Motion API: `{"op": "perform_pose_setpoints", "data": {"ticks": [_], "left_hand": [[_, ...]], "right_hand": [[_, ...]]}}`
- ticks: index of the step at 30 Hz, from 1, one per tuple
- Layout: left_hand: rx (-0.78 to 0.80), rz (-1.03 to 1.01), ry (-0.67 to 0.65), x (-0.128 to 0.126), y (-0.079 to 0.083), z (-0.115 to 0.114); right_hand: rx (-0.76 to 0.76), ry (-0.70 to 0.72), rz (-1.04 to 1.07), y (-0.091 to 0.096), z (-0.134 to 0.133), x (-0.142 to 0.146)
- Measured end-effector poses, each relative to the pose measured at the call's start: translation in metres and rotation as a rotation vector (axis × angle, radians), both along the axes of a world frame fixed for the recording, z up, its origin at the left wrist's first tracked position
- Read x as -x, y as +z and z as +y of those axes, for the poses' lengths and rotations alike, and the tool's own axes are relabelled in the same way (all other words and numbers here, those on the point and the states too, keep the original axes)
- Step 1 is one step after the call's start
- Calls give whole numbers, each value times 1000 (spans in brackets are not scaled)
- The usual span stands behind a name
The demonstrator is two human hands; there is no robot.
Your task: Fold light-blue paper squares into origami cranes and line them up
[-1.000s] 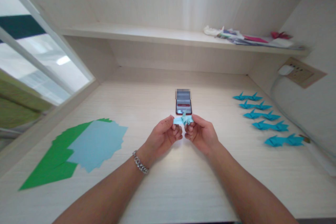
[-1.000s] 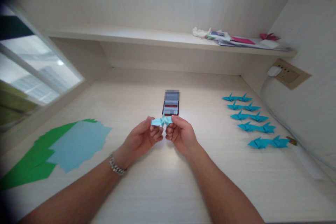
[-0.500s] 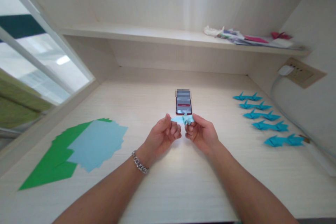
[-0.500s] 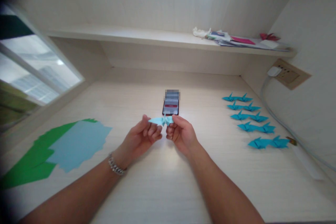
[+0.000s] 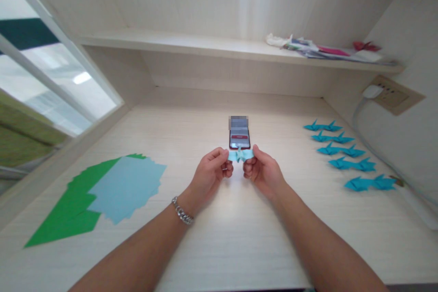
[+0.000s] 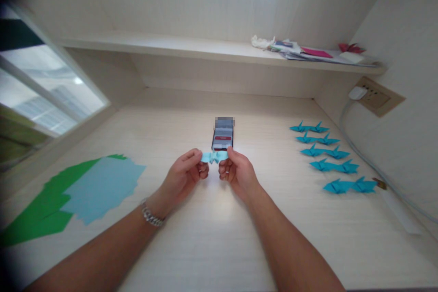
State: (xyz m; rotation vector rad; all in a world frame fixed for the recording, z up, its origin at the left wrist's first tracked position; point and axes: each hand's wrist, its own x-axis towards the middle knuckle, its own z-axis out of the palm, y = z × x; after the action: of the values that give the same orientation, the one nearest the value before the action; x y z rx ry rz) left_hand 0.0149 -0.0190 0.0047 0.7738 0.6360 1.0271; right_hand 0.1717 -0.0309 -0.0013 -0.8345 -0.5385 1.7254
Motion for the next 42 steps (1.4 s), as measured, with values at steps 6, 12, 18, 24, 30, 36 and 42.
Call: {"op": "perform_pose_setpoints", "data": {"ticks": [6,12,18,24,30,36,42], "left_hand": [[33,-66,-24,-1,1,-1],[10,-37,20,-1,-1,1],[9,69,127,-2,-3,3],[-30,113,120,-3,-6,2],[-47,153,99,-4,-7,2],[-61,191,91,-4,-7,2],[-136,344,90,-5,-13,4]], "right_hand": [[-15,34,40,4,-1,0],[-74,-64,-78,4,3,-5],[-429,-456,-694,6,-9,4],[-518,-476,-929,7,-14,13],[-546,-428,-1002,3,-12,9],[-615,-423,-1162,-1,-11,8],[-636,-461,-1348,-3,-9,4]]}}
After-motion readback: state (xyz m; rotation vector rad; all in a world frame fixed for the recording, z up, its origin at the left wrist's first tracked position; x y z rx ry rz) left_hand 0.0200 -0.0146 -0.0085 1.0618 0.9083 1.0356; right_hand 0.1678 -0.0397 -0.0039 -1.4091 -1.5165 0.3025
